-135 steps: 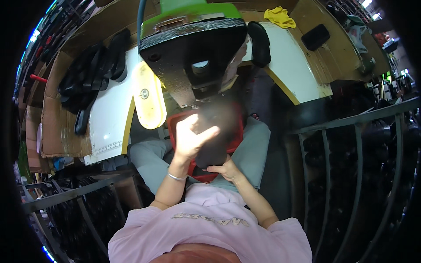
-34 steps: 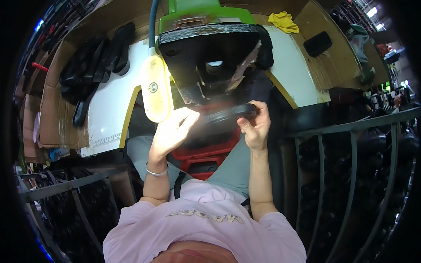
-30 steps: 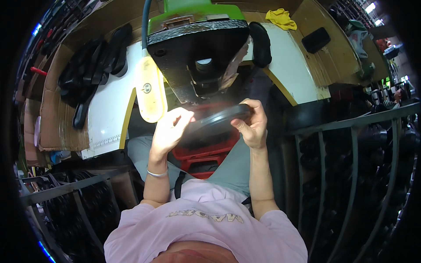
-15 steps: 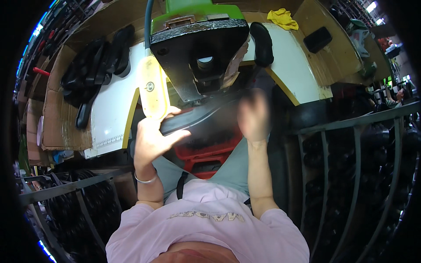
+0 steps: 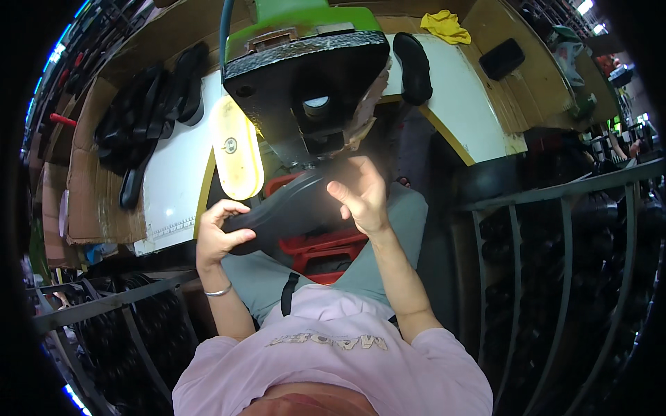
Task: The person repeatedly picks up black slip-on shoes and presses their soles against a green grinding machine to smooth or shape the bottom surface. After each shoe, the person places it on the table and picks up the next one from a nearby pile, continuing the process for multiple shoes.
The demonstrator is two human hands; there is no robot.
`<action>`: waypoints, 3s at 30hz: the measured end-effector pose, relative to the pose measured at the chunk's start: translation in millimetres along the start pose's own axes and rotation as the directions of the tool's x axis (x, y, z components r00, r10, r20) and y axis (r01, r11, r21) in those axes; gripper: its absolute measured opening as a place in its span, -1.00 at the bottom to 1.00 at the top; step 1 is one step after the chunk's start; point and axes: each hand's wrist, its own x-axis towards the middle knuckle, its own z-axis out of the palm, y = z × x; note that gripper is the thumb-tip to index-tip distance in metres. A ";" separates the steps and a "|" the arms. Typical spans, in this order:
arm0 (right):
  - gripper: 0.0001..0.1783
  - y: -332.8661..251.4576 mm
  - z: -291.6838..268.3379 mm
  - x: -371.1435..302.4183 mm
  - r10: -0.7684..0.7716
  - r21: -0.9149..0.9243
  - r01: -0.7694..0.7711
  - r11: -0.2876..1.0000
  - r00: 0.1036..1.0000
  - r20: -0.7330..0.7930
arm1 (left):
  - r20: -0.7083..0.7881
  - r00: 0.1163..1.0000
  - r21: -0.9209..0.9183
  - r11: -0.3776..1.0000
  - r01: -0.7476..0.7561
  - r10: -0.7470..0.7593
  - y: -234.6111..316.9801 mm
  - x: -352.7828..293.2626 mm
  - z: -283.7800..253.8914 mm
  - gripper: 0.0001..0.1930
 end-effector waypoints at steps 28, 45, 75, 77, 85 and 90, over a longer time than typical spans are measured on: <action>-0.68 0.2 18.9 -1.9 -0.081 -0.258 0.081 0.963 0.997 0.010 | -0.279 0.944 -0.041 0.980 -0.193 0.174 -3.1 24.7 103.6 -0.83; -0.35 56.0 -108.0 -121.0 0.328 0.444 -0.197 0.874 0.914 -0.239 | -0.202 0.979 -0.509 0.851 -0.130 0.029 5.8 46.1 158.4 -0.70; -0.29 -54.8 -36.3 -3.9 -0.245 -0.393 0.210 0.895 0.969 -0.042 | -0.210 0.959 0.301 0.946 -0.120 0.188 44.1 32.7 73.5 -0.66; -0.30 -64.2 -59.0 -3.1 -0.246 -0.310 0.209 0.927 0.966 -0.082 | -0.257 0.924 0.291 0.935 -0.205 0.282 44.7 43.7 93.4 -0.62; -0.36 -94.1 -78.8 10.0 -0.285 -0.386 0.223 0.895 0.952 -0.111 | -0.357 0.866 0.369 0.904 -0.215 0.351 31.0 69.3 124.8 -0.59; -0.35 -93.3 -66.3 6.0 -0.226 -0.418 0.164 0.894 0.969 -0.103 | -0.351 0.893 0.173 0.957 -0.233 0.281 28.2 64.1 115.2 -0.57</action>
